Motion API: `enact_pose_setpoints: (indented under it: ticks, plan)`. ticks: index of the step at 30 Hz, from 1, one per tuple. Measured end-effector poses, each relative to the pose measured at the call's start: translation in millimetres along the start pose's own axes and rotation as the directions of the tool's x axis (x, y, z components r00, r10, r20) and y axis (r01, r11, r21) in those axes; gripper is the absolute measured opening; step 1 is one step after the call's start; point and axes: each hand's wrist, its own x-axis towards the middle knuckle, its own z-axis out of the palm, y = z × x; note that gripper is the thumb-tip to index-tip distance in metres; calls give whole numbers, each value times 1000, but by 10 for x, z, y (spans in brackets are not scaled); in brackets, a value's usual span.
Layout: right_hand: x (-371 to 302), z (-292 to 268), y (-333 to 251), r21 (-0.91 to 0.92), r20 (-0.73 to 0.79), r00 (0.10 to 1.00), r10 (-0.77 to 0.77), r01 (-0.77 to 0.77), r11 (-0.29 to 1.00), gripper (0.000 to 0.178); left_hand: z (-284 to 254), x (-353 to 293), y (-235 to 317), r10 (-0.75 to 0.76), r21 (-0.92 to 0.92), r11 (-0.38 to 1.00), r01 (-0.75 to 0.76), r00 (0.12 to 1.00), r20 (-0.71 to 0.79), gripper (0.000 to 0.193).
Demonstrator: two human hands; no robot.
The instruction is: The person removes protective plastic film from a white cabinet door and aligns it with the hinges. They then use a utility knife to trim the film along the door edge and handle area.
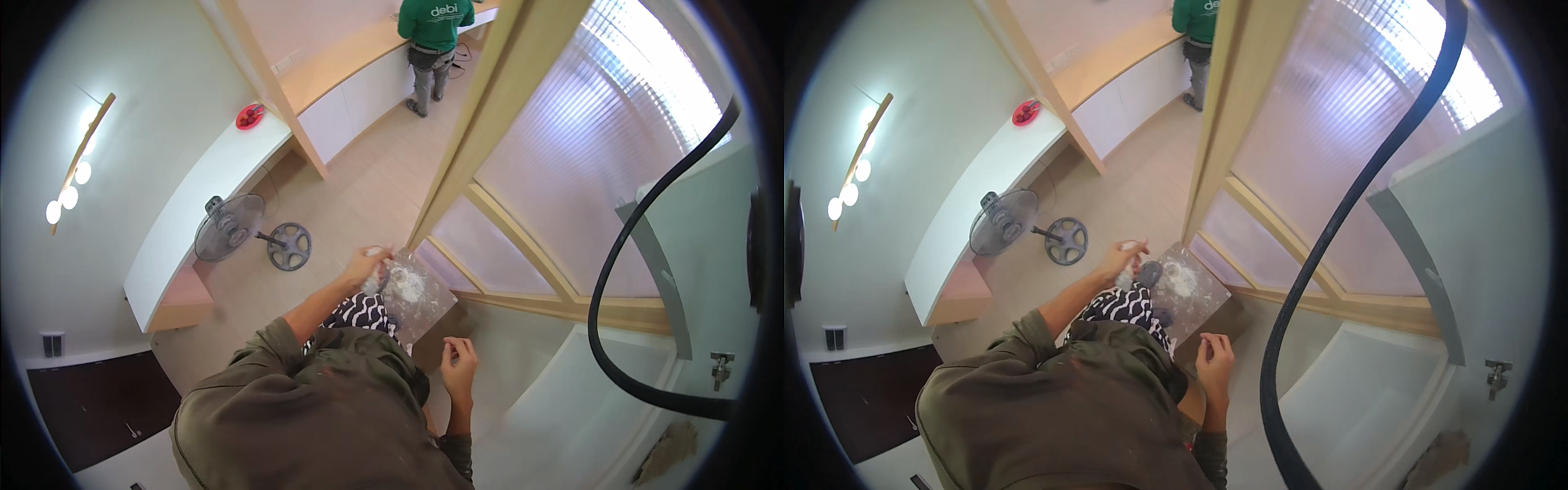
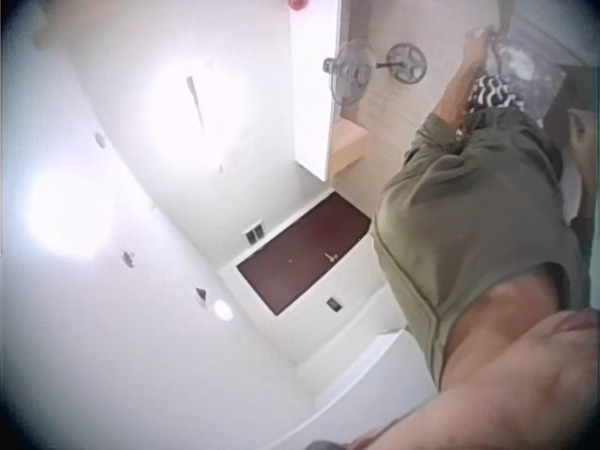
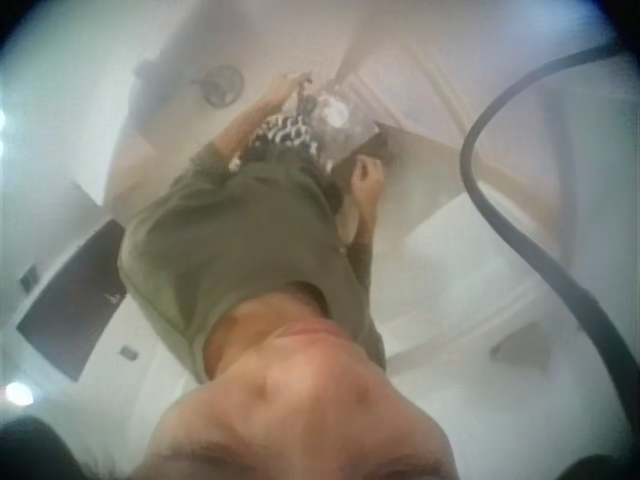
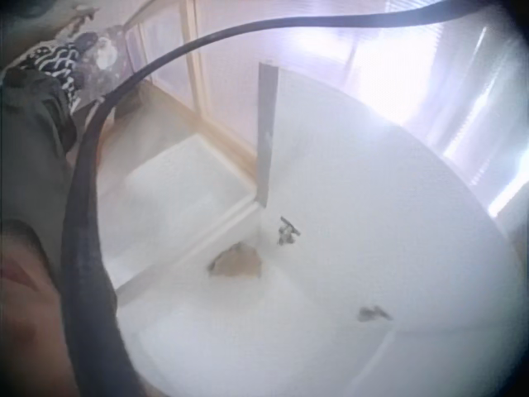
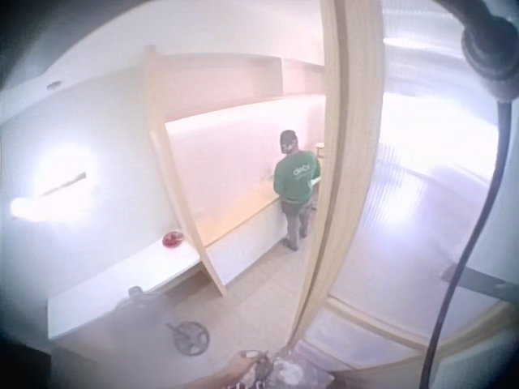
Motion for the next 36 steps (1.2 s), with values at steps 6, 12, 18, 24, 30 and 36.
enact_pose_setpoints:
  ticks: [6,12,18,24,30,36]
  plan:
    - [-251,70,704,-119,67,987,147,-138,983,12,-581,177,-168,-15,187,982,35,994,-111,67]
    - [-496,52,1596,-73,-51,943,328,-331,941,15,-899,539,-158,-63,339,937,88,994,-85,98]
    - [-651,277,2324,-41,-217,889,404,-422,906,16,-778,805,66,-107,437,898,52,989,103,126]
    - [-726,839,3054,18,-300,822,485,-503,864,16,-418,1352,13,31,804,533,-265,955,295,117]
    - [-884,1142,4110,237,-488,664,566,-524,818,19,-183,2221,-305,25,837,343,-426,895,445,73]
    - [-925,1527,5271,333,-561,476,677,-619,711,21,-261,3763,-1081,-143,828,-47,-559,824,548,56]
